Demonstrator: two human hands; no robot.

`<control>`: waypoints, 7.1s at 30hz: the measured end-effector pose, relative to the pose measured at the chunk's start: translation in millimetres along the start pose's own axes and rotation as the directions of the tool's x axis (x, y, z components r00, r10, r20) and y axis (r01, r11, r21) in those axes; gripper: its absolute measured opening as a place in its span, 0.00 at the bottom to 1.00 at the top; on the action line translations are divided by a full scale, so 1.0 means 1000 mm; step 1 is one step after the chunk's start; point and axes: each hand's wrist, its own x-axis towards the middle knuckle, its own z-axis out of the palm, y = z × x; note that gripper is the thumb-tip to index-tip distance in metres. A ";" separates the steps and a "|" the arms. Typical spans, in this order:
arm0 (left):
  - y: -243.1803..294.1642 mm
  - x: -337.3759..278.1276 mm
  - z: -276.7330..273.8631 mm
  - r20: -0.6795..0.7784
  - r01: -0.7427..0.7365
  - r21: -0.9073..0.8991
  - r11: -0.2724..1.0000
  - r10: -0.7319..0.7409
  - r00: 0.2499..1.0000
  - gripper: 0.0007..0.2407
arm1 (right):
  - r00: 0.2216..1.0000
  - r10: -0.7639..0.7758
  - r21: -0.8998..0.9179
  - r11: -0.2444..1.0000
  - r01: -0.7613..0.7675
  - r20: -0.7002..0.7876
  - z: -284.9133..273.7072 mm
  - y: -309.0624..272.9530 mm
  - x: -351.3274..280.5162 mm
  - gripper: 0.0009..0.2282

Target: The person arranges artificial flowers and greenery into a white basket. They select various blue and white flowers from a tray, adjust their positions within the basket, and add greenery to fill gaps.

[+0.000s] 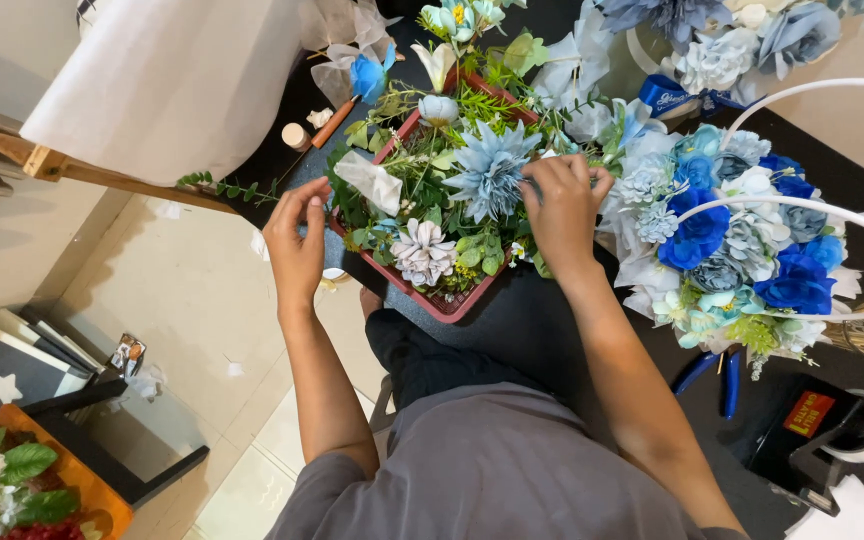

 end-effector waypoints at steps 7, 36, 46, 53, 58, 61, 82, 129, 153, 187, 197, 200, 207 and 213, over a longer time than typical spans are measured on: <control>-0.003 -0.003 0.003 0.091 0.011 0.009 1.000 -0.012 0.996 0.09 | 0.992 0.070 0.051 0.996 -0.076 0.106 -0.015 -0.025 0.003 0.09; -0.040 -0.017 0.010 0.466 -0.120 0.441 0.889 -0.113 0.878 0.18 | 0.994 -0.110 0.140 0.984 0.112 -0.022 -0.004 -0.037 0.006 0.07; -0.036 -0.010 0.015 0.275 0.021 0.263 0.965 -0.095 0.957 0.08 | 0.933 -0.181 0.230 0.967 0.111 0.310 -0.020 -0.038 0.001 0.07; 0.002 -0.004 0.017 0.229 0.048 -0.074 0.996 -0.030 0.973 0.06 | 0.971 -0.179 0.557 0.828 0.060 0.161 -0.003 -0.041 0.010 0.07; 0.036 0.005 0.018 0.209 -0.005 -0.146 0.989 0.036 0.977 0.04 | 0.950 -0.244 0.635 0.769 0.068 0.194 -0.002 -0.061 0.017 0.20; 0.043 0.008 0.022 0.217 -0.060 -0.175 0.983 0.098 0.971 0.05 | 0.940 -0.238 0.680 0.733 0.009 0.244 0.006 -0.065 0.019 0.17; 0.045 0.006 0.066 0.314 0.046 -0.547 0.836 0.154 0.937 0.18 | 0.959 0.201 0.934 0.258 -0.248 0.199 -0.030 -0.051 0.028 0.06; 0.059 -0.019 0.162 0.251 0.317 -0.837 0.445 -0.202 0.947 0.06 | 0.792 0.419 0.895 -0.257 -0.366 0.444 -0.052 -0.007 -0.022 0.09; 0.041 -0.029 0.168 0.288 0.253 -0.772 0.584 -0.034 0.957 0.08 | 0.853 0.432 0.956 -0.105 -0.275 0.293 -0.055 -0.023 -0.027 0.10; 0.054 -0.032 0.200 0.385 0.247 -0.746 0.618 0.097 0.918 0.05 | 0.800 0.525 0.486 0.640 -0.596 0.290 -0.094 0.025 -0.180 0.04; 0.101 -0.034 0.191 0.445 0.264 -0.758 0.596 0.176 0.878 0.06 | 0.427 0.882 -0.361 0.339 -0.869 -0.199 -0.099 0.098 -0.256 0.31; 0.100 -0.032 0.187 0.454 0.257 -0.749 0.611 0.192 0.870 0.06 | 0.386 0.909 -0.394 0.302 -0.868 -0.155 -0.090 0.113 -0.263 0.33; 0.108 -0.029 0.177 0.496 0.288 -0.732 0.618 0.194 0.846 0.09 | 0.179 0.981 -0.019 0.178 -0.984 -0.069 -0.089 0.157 -0.300 0.25; 0.114 -0.023 0.168 0.514 0.284 -0.729 0.624 0.224 0.828 0.14 | 0.248 0.866 0.539 -0.029 -0.842 0.434 -0.175 0.078 -0.265 0.14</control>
